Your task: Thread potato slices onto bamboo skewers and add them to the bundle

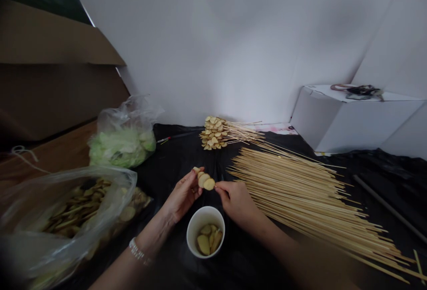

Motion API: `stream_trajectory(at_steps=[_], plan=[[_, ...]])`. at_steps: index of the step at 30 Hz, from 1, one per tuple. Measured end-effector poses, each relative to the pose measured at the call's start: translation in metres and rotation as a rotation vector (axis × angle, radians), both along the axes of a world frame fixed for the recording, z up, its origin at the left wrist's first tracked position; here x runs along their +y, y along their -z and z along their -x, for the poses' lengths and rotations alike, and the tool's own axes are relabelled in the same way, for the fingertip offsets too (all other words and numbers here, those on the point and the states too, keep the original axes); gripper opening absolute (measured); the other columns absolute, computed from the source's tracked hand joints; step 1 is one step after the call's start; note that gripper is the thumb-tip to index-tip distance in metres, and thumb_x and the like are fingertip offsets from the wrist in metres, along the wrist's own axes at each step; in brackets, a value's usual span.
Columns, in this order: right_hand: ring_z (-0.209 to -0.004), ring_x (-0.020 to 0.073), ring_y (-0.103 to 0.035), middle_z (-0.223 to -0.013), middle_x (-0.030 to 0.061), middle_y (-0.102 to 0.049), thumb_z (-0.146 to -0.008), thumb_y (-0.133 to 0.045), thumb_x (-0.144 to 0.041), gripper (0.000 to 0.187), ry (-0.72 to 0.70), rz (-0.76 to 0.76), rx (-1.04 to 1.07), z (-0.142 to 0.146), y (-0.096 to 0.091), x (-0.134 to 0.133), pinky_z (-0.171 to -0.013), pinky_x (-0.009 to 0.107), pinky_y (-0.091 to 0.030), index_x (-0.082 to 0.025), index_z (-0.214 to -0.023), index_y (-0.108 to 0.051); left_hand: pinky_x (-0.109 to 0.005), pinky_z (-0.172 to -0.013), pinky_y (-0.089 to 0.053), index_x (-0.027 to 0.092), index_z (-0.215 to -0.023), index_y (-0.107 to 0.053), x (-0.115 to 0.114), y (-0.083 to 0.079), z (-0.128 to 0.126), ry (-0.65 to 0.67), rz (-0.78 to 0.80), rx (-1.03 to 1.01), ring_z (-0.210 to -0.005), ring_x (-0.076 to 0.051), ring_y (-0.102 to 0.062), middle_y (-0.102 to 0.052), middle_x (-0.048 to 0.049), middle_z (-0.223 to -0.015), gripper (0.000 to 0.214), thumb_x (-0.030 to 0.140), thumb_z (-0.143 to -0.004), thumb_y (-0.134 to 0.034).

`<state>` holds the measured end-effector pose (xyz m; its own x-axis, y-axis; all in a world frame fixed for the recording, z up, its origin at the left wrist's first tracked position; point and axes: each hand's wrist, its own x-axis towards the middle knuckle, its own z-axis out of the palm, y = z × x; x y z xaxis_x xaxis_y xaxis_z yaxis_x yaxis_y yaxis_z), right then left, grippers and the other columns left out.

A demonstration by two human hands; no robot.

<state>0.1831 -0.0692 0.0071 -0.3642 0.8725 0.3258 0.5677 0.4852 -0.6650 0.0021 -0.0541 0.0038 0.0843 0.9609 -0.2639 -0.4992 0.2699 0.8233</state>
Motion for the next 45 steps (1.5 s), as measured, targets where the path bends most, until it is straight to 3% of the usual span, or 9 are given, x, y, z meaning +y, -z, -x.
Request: stream_trajectory(at_steps=[6,15,20,23,26,32,39,45], plan=[[-0.056,0.0128,-0.053,-0.059,-0.0002,-0.061,-0.088,-0.045,-0.023,0.029,0.003,0.024,-0.027,-0.0010,0.0002,0.0021,-0.056,0.023,-0.034,-0.020,-0.069,-0.066,-0.014,-0.057,-0.044,0.013,-0.093,-0.073,-0.0004,0.0003,-0.0003,-0.021,-0.030,0.056,-0.066,-0.007,-0.059,-0.069,-0.0058,-0.084,0.033,0.033,-0.067,-0.078],[-0.069,0.0148,-0.058,-0.075,0.0034,-0.067,-0.090,-0.041,-0.020,0.027,-0.028,-0.065,-0.079,-0.0010,0.0008,0.0001,-0.063,0.024,-0.035,-0.019,-0.079,-0.065,-0.016,-0.060,-0.049,0.011,-0.096,-0.072,0.0005,-0.0038,0.0026,0.066,0.054,-0.120,-0.074,-0.010,-0.062,-0.069,-0.0088,-0.092,0.020,0.013,-0.075,-0.070],[-0.070,0.0150,-0.059,-0.075,0.0041,-0.068,-0.091,-0.040,-0.020,0.028,-0.011,-0.067,-0.109,-0.0009,0.0011,-0.0001,-0.063,0.024,-0.034,-0.019,-0.079,-0.065,-0.016,-0.060,-0.049,0.009,-0.091,-0.072,0.0019,-0.0025,0.0020,0.044,0.066,-0.091,-0.071,-0.009,-0.061,-0.069,-0.0099,-0.090,0.016,0.017,-0.078,-0.069],[-0.069,0.0145,-0.059,-0.076,0.0040,-0.068,-0.090,-0.041,-0.020,0.028,-0.008,-0.047,-0.081,-0.0009,0.0011,0.0005,-0.063,0.023,-0.035,-0.019,-0.075,-0.065,-0.016,-0.060,-0.048,0.012,-0.095,-0.072,0.0012,-0.0019,0.0022,0.046,0.039,-0.072,-0.072,-0.010,-0.061,-0.069,-0.0088,-0.090,0.025,0.027,-0.075,-0.072],[-0.066,0.0138,-0.058,-0.073,0.0031,-0.068,-0.089,-0.042,-0.020,0.028,0.001,-0.020,-0.058,-0.0003,0.0003,0.0001,-0.062,0.023,-0.034,-0.019,-0.072,-0.064,-0.016,-0.062,-0.046,0.014,-0.100,-0.071,-0.0003,-0.0010,0.0025,0.074,-0.020,-0.004,-0.075,-0.010,-0.061,-0.069,-0.0073,-0.092,0.036,0.026,-0.067,-0.079],[-0.059,0.0124,-0.055,-0.066,0.0010,-0.065,-0.089,-0.042,-0.020,0.028,-0.026,-0.007,-0.052,0.0015,-0.0023,-0.0028,-0.058,0.023,-0.032,-0.020,-0.075,-0.066,-0.016,-0.063,-0.044,0.011,-0.086,-0.072,-0.0007,0.0024,0.0014,0.056,-0.061,0.068,-0.073,-0.009,-0.060,-0.069,-0.0071,-0.086,0.027,0.028,-0.066,-0.079],[-0.061,0.0123,-0.056,-0.068,0.0012,-0.066,-0.089,-0.043,-0.021,0.027,-0.030,-0.013,-0.034,0.0012,-0.0025,-0.0021,-0.059,0.023,-0.033,-0.019,-0.075,-0.066,-0.023,-0.072,-0.049,0.017,-0.105,-0.069,-0.0046,-0.0013,-0.0010,0.167,-0.021,0.067,-0.084,-0.013,-0.062,-0.068,-0.0084,-0.098,0.036,0.033,-0.073,-0.074],[-0.065,0.0127,-0.057,-0.073,0.0016,-0.067,-0.092,-0.039,-0.020,0.029,-0.058,-0.045,-0.098,0.0017,-0.0006,-0.0023,-0.061,0.023,-0.034,-0.019,-0.080,-0.065,-0.017,-0.066,-0.048,0.010,-0.091,-0.073,-0.0040,0.0022,-0.0025,0.148,-0.036,0.040,-0.077,-0.011,-0.061,-0.069,-0.0096,-0.090,0.028,0.029,-0.071,-0.076]])
